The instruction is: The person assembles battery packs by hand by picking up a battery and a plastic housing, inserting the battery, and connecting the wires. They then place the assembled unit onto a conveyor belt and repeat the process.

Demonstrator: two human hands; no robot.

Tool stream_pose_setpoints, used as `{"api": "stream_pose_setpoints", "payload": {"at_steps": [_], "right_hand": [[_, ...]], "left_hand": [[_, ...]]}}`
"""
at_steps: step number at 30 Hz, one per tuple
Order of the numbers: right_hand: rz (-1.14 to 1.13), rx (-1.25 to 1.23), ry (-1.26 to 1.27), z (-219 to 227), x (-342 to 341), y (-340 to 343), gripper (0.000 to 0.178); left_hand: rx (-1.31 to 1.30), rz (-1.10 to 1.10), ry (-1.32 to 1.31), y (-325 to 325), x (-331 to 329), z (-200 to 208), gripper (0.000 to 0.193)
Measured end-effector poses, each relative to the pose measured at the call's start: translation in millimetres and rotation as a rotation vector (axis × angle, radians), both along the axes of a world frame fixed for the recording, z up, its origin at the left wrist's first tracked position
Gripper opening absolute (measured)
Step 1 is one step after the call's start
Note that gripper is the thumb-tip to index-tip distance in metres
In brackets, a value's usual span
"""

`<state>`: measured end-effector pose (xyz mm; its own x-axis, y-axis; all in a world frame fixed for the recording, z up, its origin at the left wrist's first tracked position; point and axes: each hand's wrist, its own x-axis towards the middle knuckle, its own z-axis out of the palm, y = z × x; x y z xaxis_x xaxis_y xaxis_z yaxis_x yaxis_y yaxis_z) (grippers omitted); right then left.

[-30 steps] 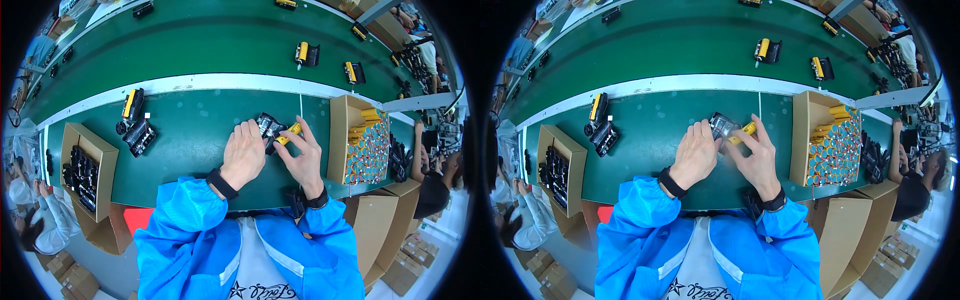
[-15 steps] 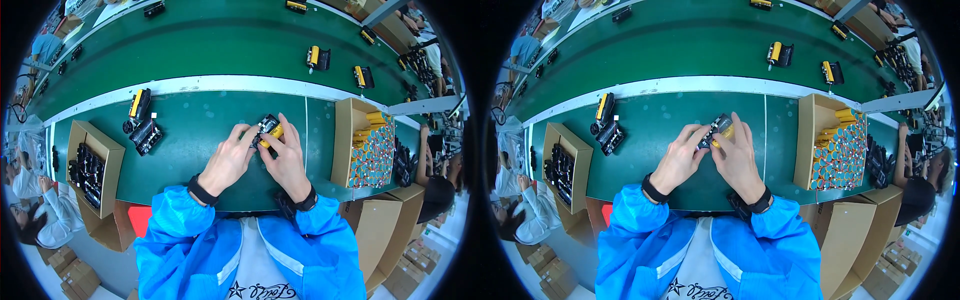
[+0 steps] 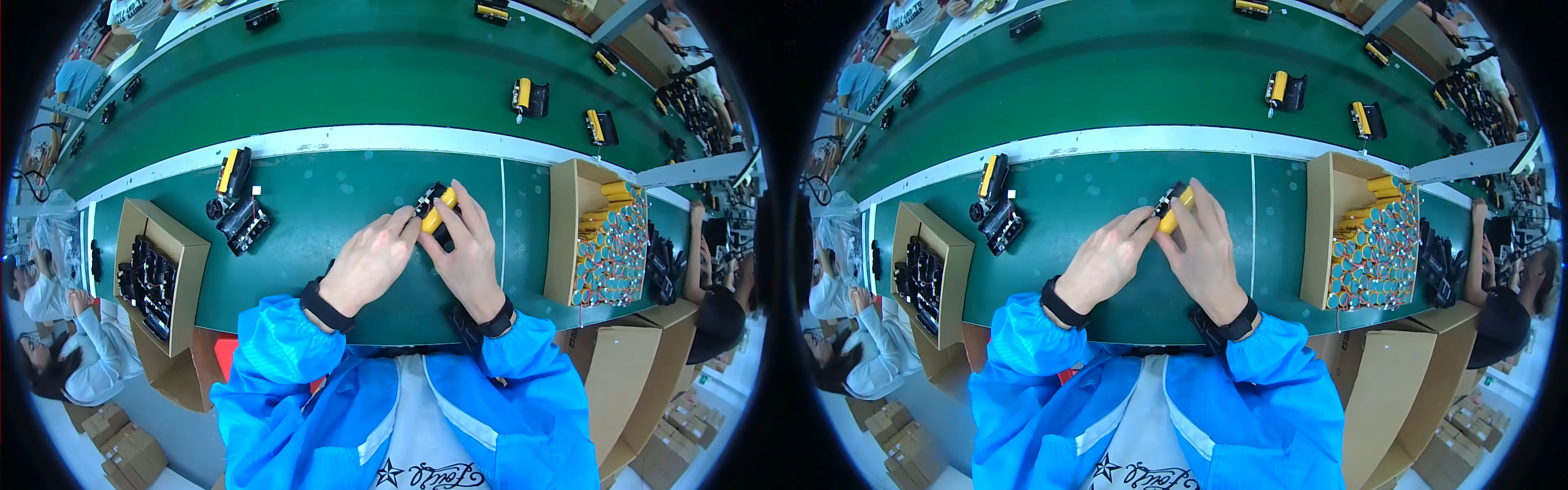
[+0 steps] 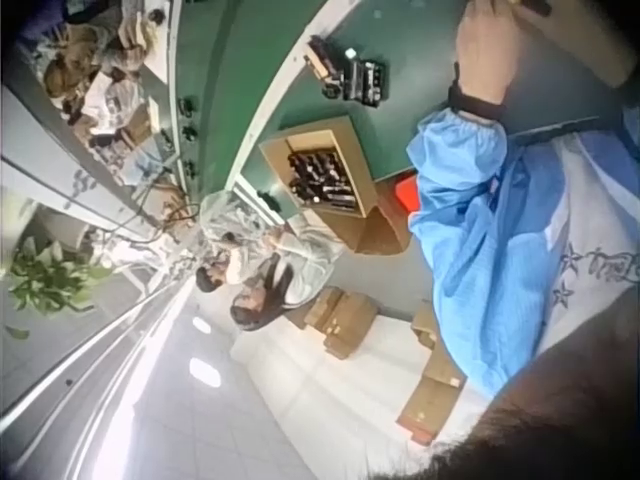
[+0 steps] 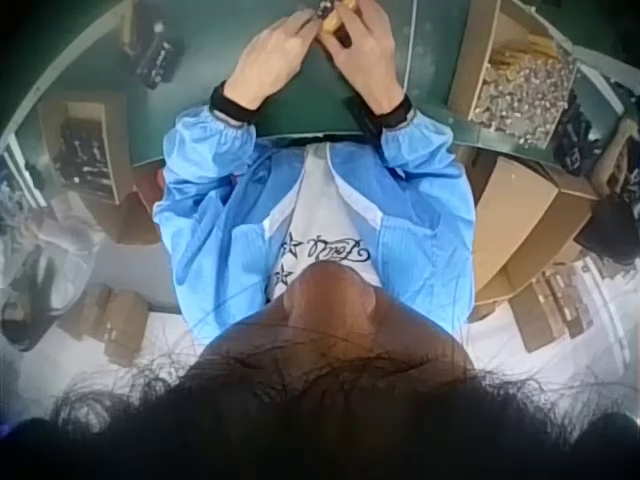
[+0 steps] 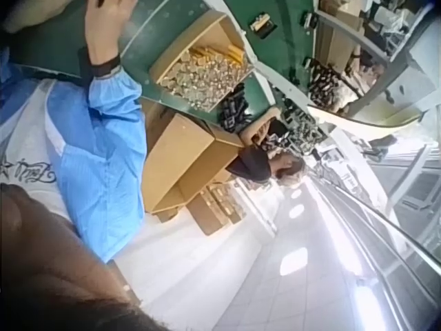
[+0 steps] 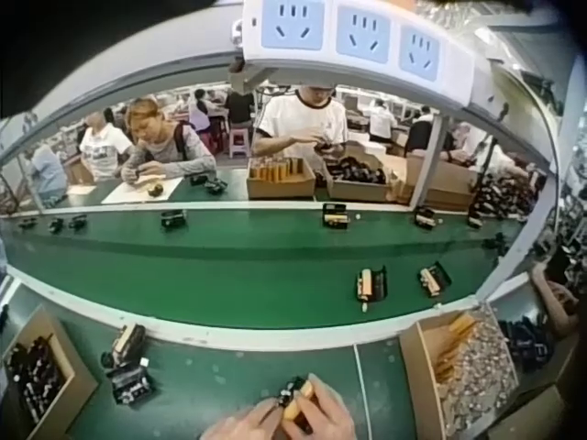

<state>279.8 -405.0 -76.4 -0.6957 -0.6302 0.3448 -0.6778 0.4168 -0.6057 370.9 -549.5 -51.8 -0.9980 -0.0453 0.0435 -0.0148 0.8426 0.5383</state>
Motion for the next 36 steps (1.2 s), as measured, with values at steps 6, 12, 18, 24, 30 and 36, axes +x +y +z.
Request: {"api": "stream_pose_setpoints", "payload": {"at_steps": [6,12,18,24,30,36], "right_hand": [[0.024,0.085,-0.049,6,3,-8,0.053],[-0.087,0.140,-0.094,4,5,-9,0.060],[0.059,0.019,-0.067,24,-3,28,0.050],[-0.331,0.383,-0.049,124,-103,122,0.024],[-0.565,0.647,0.285,69,-240,211,0.035],[-0.501,0.711,0.235,48,-256,209,0.038]], "left_hand": [[0.375,0.096,0.096,-15,-9,-11,0.039],[0.389,0.090,-0.074,-22,-50,-29,0.031],[0.421,0.185,-0.239,-13,-63,-36,0.021],[0.176,0.145,-0.289,-8,-78,-10,0.034],[0.260,0.217,-0.208,-41,-148,-16,0.042],[-0.007,0.527,-0.117,-85,-180,-34,0.049]]}}
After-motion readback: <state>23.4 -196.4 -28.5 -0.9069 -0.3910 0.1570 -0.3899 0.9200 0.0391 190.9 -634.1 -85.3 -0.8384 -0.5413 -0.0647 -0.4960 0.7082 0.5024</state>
